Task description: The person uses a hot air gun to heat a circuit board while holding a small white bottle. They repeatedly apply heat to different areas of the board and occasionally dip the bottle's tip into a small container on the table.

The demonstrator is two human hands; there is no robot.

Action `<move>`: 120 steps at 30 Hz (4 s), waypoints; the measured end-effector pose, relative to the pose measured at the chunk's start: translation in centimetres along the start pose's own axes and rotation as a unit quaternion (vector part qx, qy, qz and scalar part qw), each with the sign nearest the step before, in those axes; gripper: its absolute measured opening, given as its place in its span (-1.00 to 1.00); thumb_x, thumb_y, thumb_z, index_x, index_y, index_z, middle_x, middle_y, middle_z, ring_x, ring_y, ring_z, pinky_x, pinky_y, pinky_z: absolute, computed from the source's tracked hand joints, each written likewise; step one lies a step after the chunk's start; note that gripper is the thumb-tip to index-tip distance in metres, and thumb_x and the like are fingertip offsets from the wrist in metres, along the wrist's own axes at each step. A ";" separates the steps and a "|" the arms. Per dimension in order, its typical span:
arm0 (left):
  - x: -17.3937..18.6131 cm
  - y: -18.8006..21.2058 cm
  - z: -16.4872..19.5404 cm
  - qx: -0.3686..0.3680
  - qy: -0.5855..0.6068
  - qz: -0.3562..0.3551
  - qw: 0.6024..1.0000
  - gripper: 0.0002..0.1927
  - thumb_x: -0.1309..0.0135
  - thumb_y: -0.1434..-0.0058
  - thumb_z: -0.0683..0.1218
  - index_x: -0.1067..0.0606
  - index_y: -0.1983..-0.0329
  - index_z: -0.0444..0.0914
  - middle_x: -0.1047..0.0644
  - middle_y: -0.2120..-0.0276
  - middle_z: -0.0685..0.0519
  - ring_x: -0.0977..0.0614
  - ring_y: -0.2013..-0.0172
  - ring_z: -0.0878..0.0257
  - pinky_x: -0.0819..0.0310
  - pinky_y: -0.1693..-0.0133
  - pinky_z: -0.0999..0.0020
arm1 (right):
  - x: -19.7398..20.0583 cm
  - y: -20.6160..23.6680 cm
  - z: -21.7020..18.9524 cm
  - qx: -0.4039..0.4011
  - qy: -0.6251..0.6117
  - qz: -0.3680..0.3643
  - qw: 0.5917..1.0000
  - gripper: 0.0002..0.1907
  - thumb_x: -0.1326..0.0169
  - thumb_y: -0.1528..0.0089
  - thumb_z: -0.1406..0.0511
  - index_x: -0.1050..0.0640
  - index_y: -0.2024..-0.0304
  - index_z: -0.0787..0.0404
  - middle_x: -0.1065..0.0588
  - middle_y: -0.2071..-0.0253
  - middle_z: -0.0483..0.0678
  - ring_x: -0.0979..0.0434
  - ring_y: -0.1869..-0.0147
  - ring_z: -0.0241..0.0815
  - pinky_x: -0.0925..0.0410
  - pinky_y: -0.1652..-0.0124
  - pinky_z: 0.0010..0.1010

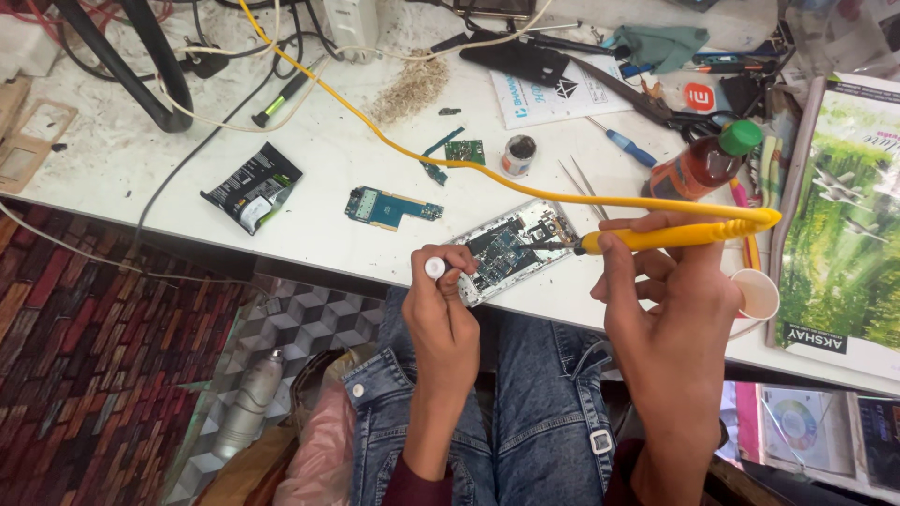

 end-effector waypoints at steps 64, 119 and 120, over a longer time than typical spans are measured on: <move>0.2 -0.2 -0.2 0.004 0.002 0.004 1.000 -0.86 0.31 -0.45 -0.38 -0.29 0.09 -0.36 -0.52 0.24 -0.10 -0.60 0.15 0.22 -0.49 -0.04 0.37 | 0.0 -0.1 0.1 0.021 -0.035 0.002 0.999 -0.73 -0.11 -0.37 0.50 -0.32 -0.04 0.43 -0.59 0.09 0.15 -0.69 0.28 -0.18 -0.54 0.44 -0.52; 0.2 0.1 -0.5 0.001 -0.003 0.003 1.000 -0.84 0.30 -0.58 -0.19 -0.29 0.11 -0.32 -0.52 0.26 -0.07 -0.59 0.20 0.24 -0.50 0.08 0.38 | 0.2 -0.2 0.3 0.035 -0.035 0.002 0.999 -0.69 -0.10 -0.38 0.52 -0.28 -0.08 0.42 -0.54 0.02 0.16 -0.71 0.18 -0.14 -0.57 0.41 -0.52; 0.2 0.1 -0.5 0.002 -0.003 0.003 1.000 -0.84 0.30 -0.58 -0.18 -0.30 0.11 -0.32 -0.53 0.25 -0.07 -0.59 0.20 0.25 -0.50 0.08 0.38 | 0.2 -0.3 0.3 0.036 -0.035 0.001 0.999 -0.69 -0.10 -0.38 0.52 -0.28 -0.08 0.42 -0.54 0.02 0.16 -0.71 0.19 -0.14 -0.57 0.41 -0.52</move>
Point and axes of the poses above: each hand's wrist, its own y-axis away from the middle knuckle, its own x-axis out of the back of the hand, z = x × y, the point moved 3 cm from there along -y, towards the middle knuckle
